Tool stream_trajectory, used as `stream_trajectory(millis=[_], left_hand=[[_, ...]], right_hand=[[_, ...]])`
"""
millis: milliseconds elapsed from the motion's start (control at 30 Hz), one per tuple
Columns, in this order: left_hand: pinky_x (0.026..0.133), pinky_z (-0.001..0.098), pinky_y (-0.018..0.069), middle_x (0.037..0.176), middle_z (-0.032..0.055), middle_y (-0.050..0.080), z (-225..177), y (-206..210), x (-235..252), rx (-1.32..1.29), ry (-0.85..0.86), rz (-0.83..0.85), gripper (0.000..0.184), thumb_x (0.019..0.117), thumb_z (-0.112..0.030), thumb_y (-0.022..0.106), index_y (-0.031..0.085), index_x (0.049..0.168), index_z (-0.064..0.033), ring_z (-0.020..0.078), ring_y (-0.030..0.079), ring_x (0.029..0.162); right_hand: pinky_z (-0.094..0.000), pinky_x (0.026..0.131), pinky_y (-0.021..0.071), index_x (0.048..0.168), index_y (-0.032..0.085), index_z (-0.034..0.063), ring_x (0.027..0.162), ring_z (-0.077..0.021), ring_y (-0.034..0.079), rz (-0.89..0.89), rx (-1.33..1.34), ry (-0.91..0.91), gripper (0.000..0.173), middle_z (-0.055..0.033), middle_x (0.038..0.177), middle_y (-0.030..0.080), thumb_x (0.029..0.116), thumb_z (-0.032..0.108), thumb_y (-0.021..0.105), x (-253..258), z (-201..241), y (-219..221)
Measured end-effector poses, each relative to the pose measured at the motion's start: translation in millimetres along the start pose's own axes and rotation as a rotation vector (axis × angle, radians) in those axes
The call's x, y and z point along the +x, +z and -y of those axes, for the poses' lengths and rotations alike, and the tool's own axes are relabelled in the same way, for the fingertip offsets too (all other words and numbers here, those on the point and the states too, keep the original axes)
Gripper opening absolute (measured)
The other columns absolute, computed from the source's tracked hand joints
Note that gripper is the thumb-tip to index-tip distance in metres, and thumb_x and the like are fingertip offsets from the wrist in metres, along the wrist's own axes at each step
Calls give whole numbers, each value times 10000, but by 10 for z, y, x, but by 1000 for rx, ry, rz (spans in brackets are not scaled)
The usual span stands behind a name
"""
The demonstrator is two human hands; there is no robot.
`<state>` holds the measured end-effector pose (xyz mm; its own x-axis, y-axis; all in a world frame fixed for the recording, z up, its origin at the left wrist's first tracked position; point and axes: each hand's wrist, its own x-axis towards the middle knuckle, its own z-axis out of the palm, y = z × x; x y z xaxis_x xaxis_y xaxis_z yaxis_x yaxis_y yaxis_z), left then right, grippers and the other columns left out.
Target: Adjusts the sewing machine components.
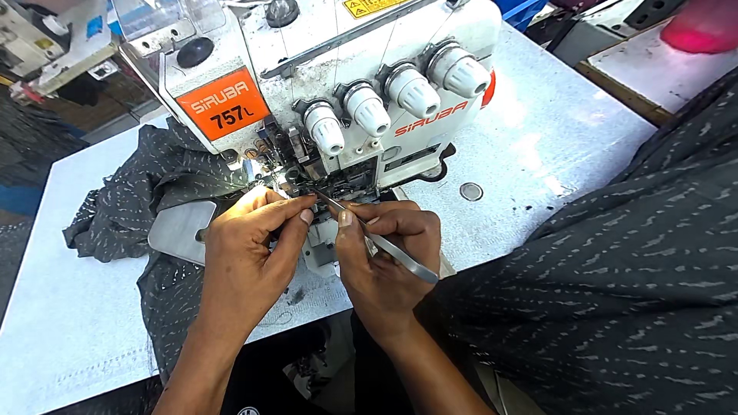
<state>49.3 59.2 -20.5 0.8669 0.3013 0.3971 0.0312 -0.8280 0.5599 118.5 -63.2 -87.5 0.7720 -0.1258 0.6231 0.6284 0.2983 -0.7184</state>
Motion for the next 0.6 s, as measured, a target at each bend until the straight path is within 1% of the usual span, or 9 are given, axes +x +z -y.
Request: stream_trajectory(millis=[233, 367, 600], left_hand=[[501, 143, 394, 826, -96, 575, -3, 10, -6, -5, -8, -8, 228, 989, -232, 621, 800, 1111, -161, -13, 492, 621], [518, 140, 425, 843, -91, 593, 1, 18, -12, -19, -14, -13, 233, 988, -227, 613, 798, 1111, -157, -12, 521, 642], [518, 144, 411, 831, -93, 582, 2, 21, -10, -18, -9, -20, 232, 990, -228, 614, 799, 1108, -153, -11, 509, 641]], right_hand=[[-267, 707, 649, 954, 566, 57, 855, -157, 732, 19, 7, -2, 191, -77, 933, 689, 863, -28, 710, 1, 1, -3], [-246, 709, 640, 957, 575, 57, 858, -139, 723, 23, 0, -7, 189, -75, 945, 686, 864, -31, 715, 6, -2, -2], [-244, 727, 640, 963, 575, 53, 890, -143, 728, 39, -3, -1, 194, -78, 955, 697, 865, -26, 722, 16, -1, -6]])
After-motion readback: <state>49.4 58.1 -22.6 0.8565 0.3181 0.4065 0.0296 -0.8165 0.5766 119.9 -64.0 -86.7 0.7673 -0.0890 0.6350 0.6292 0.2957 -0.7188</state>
